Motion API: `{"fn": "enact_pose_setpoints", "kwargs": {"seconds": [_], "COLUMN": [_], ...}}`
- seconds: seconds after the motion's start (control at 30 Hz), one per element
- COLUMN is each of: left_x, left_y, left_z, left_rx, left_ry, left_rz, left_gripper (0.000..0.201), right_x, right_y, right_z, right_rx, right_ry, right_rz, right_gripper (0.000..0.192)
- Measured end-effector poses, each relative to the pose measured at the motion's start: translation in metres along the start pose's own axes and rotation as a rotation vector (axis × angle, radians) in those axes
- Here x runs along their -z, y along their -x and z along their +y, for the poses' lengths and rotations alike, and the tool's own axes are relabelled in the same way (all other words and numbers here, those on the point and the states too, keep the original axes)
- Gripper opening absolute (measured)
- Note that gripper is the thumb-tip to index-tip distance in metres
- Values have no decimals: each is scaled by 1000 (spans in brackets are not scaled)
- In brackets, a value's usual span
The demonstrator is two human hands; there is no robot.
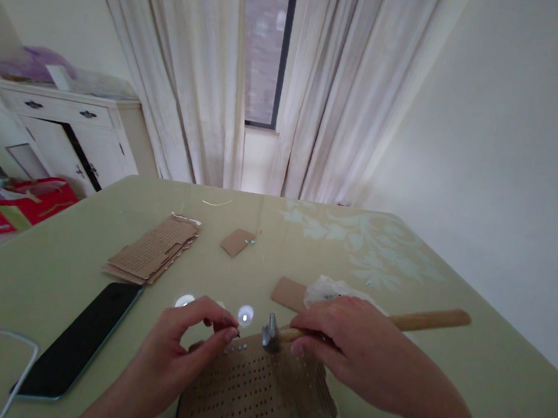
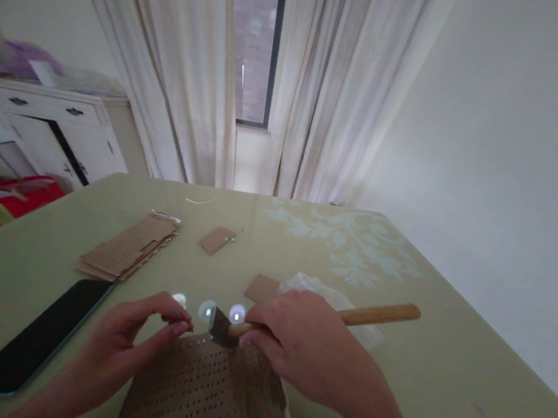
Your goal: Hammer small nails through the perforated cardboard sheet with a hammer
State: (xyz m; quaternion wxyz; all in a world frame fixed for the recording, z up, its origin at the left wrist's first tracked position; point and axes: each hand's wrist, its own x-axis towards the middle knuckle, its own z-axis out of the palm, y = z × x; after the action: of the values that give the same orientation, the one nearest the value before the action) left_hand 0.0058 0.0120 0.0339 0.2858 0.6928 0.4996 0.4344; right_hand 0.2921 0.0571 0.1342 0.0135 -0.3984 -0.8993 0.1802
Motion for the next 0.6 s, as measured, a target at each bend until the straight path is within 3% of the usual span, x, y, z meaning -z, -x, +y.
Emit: {"fn": "enact_pose_setpoints", "kwargs": {"seconds": [0.23,0.6], "left_x": [-17,-23], "left_y": [1,-1], "left_z": [-4,-10], "left_rx": [154,-75], "left_ry": [0,-76], "left_rz": [-192,-200], "left_gripper": [22,20], "right_x": [0,-4], "right_y": [-2,-5], "right_z": [2,-1], "right_rx": [-9,-11], "right_ry": [52,51], "right_rz": [-8,-30], "right_gripper": [18,17]}}
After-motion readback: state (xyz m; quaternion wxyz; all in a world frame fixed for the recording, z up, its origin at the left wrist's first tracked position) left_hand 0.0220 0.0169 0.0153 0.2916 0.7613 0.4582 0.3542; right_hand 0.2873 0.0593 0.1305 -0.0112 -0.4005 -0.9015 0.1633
